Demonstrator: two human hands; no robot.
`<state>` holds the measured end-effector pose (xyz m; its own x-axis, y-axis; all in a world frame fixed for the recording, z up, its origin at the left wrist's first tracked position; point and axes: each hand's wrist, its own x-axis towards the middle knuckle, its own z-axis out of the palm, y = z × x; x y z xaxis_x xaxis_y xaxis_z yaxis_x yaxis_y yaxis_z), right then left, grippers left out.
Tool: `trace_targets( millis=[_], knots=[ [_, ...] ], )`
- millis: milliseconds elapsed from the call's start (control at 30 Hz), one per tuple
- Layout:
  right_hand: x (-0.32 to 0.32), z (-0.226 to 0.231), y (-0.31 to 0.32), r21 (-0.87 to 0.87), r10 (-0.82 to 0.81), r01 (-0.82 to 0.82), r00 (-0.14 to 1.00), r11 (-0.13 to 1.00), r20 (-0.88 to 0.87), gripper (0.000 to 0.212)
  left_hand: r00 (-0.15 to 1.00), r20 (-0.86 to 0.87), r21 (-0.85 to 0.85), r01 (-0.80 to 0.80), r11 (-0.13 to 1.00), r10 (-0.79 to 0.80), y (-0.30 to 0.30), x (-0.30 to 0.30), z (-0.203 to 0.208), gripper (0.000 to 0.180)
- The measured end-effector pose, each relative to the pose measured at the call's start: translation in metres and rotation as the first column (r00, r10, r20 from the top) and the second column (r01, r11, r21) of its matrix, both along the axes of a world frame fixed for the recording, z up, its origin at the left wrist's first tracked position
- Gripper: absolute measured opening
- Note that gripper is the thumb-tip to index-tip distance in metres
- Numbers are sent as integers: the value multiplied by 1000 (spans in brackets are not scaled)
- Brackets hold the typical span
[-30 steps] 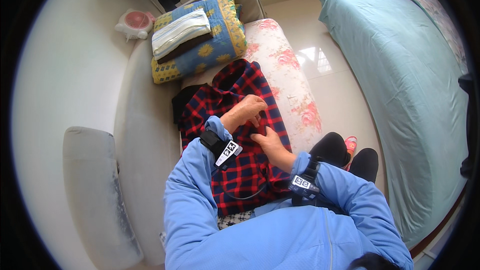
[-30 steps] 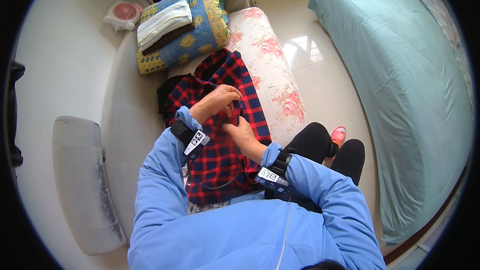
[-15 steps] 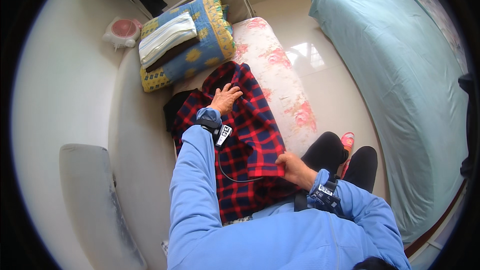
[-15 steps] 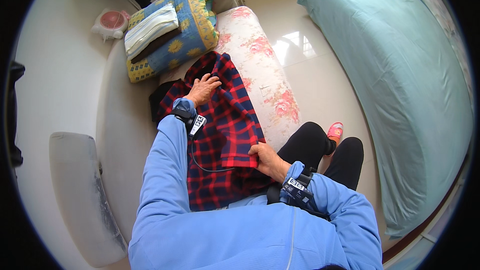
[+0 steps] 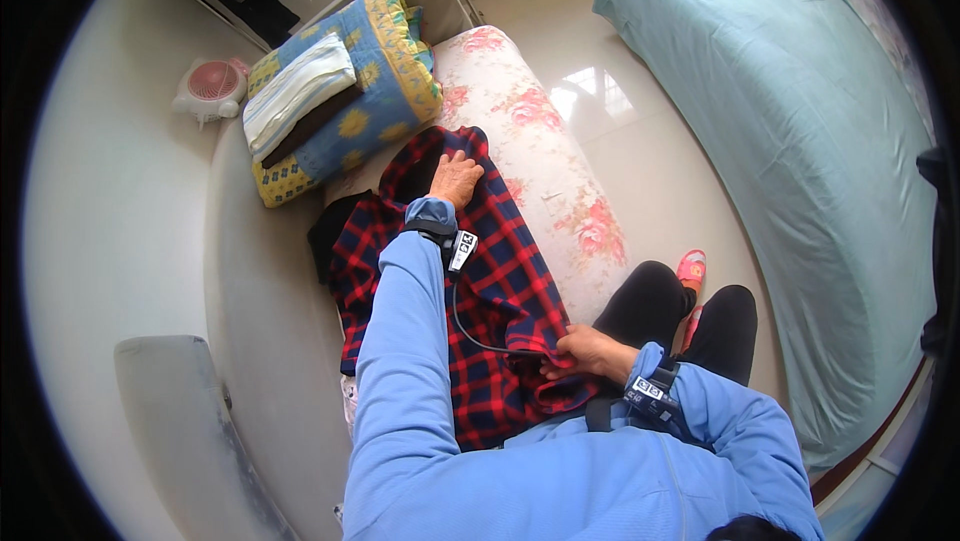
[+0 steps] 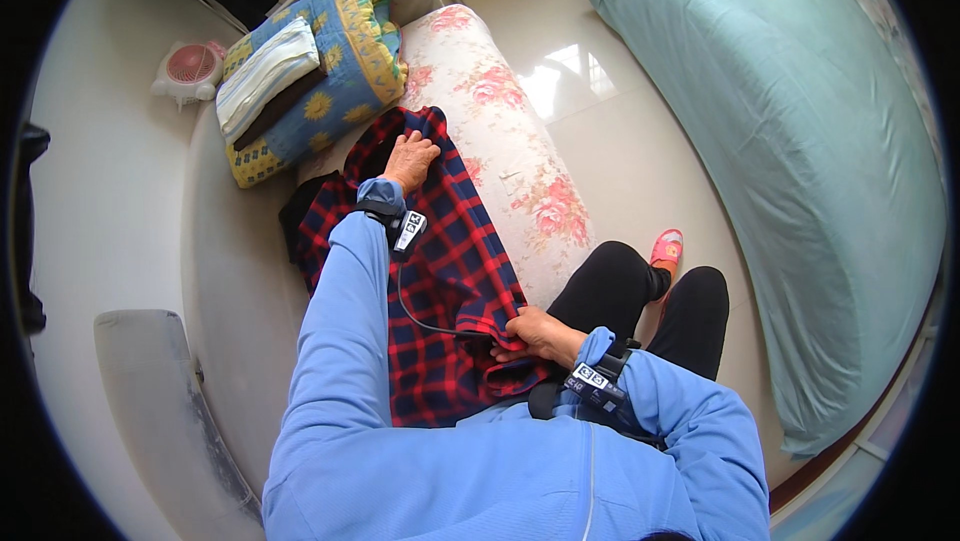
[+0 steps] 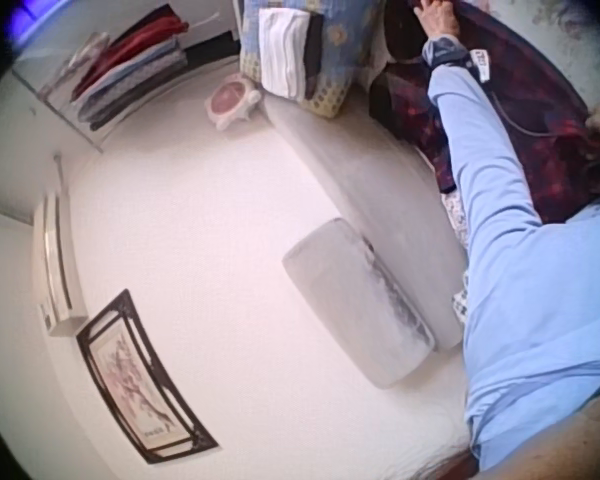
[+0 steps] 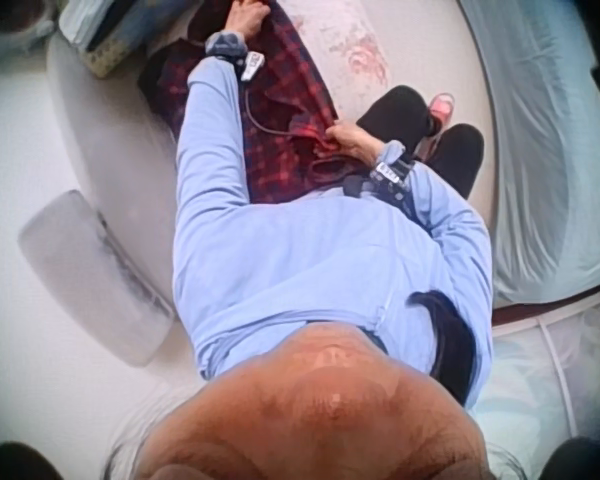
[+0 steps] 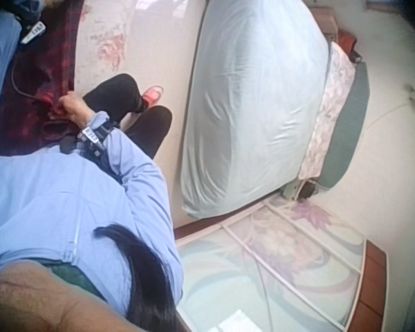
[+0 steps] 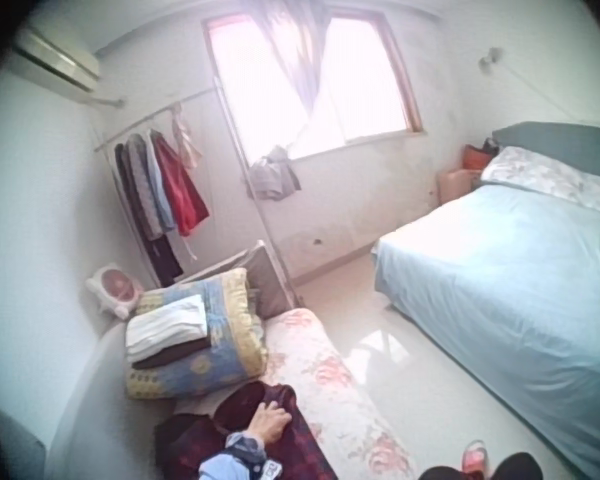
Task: The person folds a red and black plaid shirt and a black garment on a bed. They smooth and align each item, fold sleeves and sides, then stack the folded pieces on a pile of bedding.
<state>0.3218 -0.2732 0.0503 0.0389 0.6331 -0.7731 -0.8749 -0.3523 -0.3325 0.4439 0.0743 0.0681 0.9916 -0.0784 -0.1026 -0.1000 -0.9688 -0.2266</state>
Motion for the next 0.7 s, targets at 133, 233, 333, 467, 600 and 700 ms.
trace_targets(
  millis=[133, 233, 333, 467, 600, 700],
  knots=[
    [7, 16, 4, -77, 211, -203, 971, 976, 111, 20, 999, 0, 28, -46, 999, 46, 2, 11, -9, 18],
    [14, 26, 5, -251, 525, -461, 757, 851, 389, 25, 995, -11, 46, -98, 994, 98, 5, 16, -14, 16],
    [16, 28, 4, -502, 631, -504, 116, 702, 767, 30, 994, -68, 111, -78, 991, 86, 5, 21, -12, 15],
    [16, 20, 0, -595, 677, -557, -79, 579, 732, 30, 981, -178, 178, -42, 983, 74, 5, 28, 5, 24],
    [21, 16, -2, -551, 666, -608, -49, 571, 744, 31, 965, -261, 131, 53, 990, -17, 14, 24, 29, 19],
    [23, 16, -2, -522, 647, -614, -25, 592, 762, 30, 952, -268, 181, 200, 963, -148, 21, 21, 39, 20]
  ],
)
